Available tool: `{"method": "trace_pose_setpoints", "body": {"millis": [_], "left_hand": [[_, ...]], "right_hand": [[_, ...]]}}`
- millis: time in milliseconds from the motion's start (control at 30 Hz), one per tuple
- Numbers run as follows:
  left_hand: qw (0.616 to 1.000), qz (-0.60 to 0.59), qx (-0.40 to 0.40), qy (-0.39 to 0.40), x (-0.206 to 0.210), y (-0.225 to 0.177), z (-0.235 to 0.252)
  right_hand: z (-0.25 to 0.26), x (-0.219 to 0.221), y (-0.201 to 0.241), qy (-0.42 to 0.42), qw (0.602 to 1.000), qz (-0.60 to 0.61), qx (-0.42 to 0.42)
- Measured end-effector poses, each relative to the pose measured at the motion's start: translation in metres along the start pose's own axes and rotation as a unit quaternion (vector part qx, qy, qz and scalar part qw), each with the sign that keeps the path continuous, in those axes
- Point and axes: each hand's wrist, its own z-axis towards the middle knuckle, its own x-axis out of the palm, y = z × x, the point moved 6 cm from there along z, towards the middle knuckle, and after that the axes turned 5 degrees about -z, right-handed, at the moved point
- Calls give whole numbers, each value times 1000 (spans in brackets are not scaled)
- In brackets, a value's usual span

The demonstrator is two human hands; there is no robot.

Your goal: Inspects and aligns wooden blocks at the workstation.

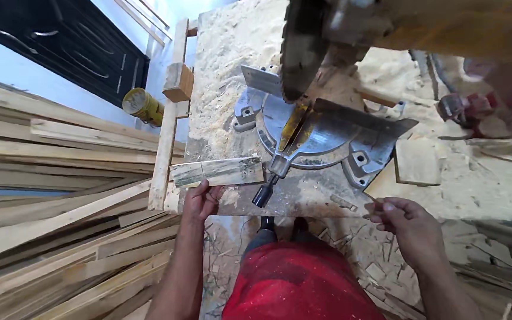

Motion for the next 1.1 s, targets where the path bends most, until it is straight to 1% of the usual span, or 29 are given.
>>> {"method": "trace_pose_setpoints", "body": {"millis": [67,100,133,167,200,233,267,300,333,367,400,467,533,567,633,700,733,833,900,967,1033,1100], "left_hand": [[999,43,15,-15,1,-5,-8],[996,83,15,-31,1,-7,-12],[989,140,1,-55,-1,-5,-13],[974,211,-29,-77,-4,-1,-13],[946,303,-65,-92,-7,1,-12],[909,393,-100,-96,-11,1,-14],[875,459,-124,-96,-14,-1,-16],[848,502,-136,-102,-16,-5,-20],[831,527,-135,-118,-16,-11,-24],[824,537,-127,-131,-16,-17,-28],[824,537,-112,-141,-15,-23,-33],[843,515,-74,-139,-11,-26,-45],[854,505,-29,-126,-5,-20,-57],[852,510,-11,-116,-2,-15,-63],[848,521,12,-93,2,-1,-72],[844,531,14,-70,8,17,-83],[841,538,8,-64,11,22,-90],[835,547,-3,-60,9,20,-104],[837,544,5,-63,2,13,-112],[841,534,23,-81,-12,4,-118],[840,530,49,-105,-26,-3,-122],[829,542,60,-126,-37,-7,-125]], "right_hand": [[2,6,0,27,1000,-12,-6],[2,9,0,38,999,-14,-13],[1,8,0,40,999,-16,-18],[0,6,1,38,999,-22,-21],[0,3,3,38,999,-27,-21],[0,0,8,38,999,-27,-28],[0,-5,16,31,998,-25,-38],[4,-11,22,15,999,-15,-46],[7,-19,30,-6,999,-4,-53],[8,-28,39,-31,997,3,-68],[8,-38,49,-58,994,9,-92],[9,-57,62,-129,981,0,-147],[14,-68,68,-207,962,-96,-151],[20,-68,70,-226,950,-168,-138],[40,-59,65,-218,925,-292,-106],[61,-50,51,-191,908,-366,-72],[68,-46,45,-173,906,-383,-57],[76,-42,44,-178,907,-377,-61],[67,-58,48,-205,909,-356,-76],[59,-77,44,-239,901,-354,-74],[64,-93,34,-268,883,-382,-49],[75,-94,23,-272,857,-438,-20]]}}
